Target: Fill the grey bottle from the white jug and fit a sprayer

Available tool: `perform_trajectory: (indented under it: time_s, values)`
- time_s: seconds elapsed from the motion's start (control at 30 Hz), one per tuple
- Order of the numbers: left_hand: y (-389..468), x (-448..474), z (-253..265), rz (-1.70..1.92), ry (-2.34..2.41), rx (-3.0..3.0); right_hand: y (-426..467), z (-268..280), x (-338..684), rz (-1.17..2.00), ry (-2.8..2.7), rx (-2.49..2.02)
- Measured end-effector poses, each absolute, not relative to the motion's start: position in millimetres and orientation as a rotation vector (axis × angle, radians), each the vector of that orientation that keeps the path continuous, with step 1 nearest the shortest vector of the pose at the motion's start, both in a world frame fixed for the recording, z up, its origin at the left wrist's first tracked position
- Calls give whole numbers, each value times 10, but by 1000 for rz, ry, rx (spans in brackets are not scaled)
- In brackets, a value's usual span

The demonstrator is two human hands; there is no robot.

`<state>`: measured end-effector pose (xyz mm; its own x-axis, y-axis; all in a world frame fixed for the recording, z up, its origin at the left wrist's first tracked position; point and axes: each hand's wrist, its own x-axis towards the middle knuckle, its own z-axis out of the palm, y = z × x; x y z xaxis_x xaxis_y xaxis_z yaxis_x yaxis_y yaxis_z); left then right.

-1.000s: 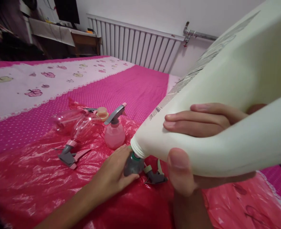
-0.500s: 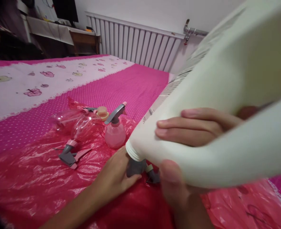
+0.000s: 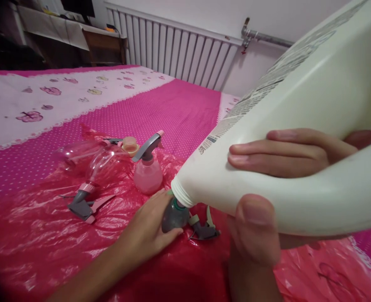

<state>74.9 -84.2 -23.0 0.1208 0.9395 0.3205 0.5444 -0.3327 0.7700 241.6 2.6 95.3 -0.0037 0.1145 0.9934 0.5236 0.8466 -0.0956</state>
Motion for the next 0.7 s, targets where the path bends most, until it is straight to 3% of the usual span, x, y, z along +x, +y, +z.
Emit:
perform_trajectory:
  time_s: [0.1,0.3,0.7]
  values:
    - [-851,773,-231,1108,1440,1938,131,970,2464,-397,-1702,-370]
    - [-876,806,-185,1093,1443,1938,290,980,2321,-314,-1471,-134]
    - [-907,812,-176,1121,1445,1873,206,984,2206,-255,-1479,-124]
